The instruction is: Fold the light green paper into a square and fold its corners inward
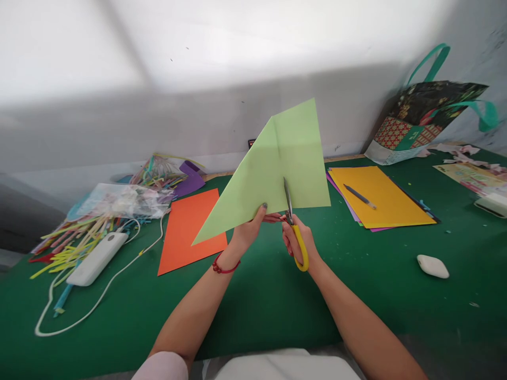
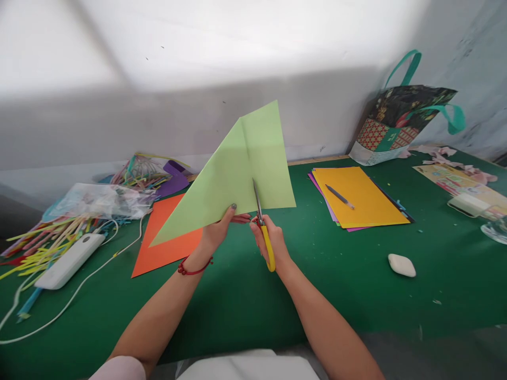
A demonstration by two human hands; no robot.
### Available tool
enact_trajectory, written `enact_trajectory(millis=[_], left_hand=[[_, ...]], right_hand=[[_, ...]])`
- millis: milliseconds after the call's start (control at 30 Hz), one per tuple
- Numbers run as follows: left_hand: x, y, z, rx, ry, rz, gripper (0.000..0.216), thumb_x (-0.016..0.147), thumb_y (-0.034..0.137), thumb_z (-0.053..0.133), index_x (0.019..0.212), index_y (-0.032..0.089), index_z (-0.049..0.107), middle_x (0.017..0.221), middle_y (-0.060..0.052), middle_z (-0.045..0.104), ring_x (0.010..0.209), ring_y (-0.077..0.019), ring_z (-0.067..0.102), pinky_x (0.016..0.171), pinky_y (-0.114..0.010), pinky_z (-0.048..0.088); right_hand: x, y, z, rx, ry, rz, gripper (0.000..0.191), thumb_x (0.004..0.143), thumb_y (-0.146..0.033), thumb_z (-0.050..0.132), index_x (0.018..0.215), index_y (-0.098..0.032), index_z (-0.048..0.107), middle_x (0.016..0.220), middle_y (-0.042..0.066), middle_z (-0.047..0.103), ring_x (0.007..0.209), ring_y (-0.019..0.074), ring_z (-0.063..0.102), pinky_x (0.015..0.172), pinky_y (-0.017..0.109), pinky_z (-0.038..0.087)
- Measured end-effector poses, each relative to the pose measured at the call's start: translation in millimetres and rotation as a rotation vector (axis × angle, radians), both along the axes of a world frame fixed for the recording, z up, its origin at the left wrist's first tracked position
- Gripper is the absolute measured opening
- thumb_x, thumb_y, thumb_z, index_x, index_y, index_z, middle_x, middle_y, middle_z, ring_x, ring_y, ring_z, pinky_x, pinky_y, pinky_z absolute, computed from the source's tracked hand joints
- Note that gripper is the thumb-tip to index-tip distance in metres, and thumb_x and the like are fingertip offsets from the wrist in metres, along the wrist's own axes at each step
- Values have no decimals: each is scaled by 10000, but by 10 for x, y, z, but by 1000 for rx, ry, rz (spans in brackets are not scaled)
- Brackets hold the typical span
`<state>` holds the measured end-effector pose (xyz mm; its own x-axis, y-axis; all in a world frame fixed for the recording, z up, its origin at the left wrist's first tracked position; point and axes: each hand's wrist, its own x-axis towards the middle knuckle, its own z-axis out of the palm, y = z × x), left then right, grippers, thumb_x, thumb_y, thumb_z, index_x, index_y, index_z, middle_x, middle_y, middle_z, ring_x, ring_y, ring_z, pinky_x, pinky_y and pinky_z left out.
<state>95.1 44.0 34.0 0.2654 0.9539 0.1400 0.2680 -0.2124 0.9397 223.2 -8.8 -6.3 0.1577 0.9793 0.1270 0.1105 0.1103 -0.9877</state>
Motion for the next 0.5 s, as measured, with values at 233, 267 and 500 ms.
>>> enact_trajectory(millis=[233, 267, 500], left_hand=[[1, -24, 25, 3, -58, -4, 361, 868, 424, 431, 714, 229, 693, 756, -32, 750, 699, -203, 719, 796, -326, 585], [1, -28, 30, 1, -52, -6, 361, 870, 422, 426, 716, 231, 691, 760, -29, 751, 707, -200, 720, 793, -317, 585], [-4, -19, 20, -19, -107, -29, 348, 867, 406, 437, 708, 228, 689, 759, -35, 749, 719, -198, 722, 807, -308, 579]], right_hand=[[-33, -7, -7, -6, 1, -13, 436, 822, -641, 449, 876, -212, 506, 454, -82, 424, 310, 76, 355, 311, 203, 324], [-35, -10, -2, -9, 1, -11, 436, 820, -642, 450, 873, -213, 504, 450, -84, 421, 308, 78, 356, 310, 205, 325], [-27, -20, 30, -3, -13, -26, 437, 799, -650, 482, 851, -218, 512, 449, -78, 419, 321, 84, 365, 324, 211, 316]])
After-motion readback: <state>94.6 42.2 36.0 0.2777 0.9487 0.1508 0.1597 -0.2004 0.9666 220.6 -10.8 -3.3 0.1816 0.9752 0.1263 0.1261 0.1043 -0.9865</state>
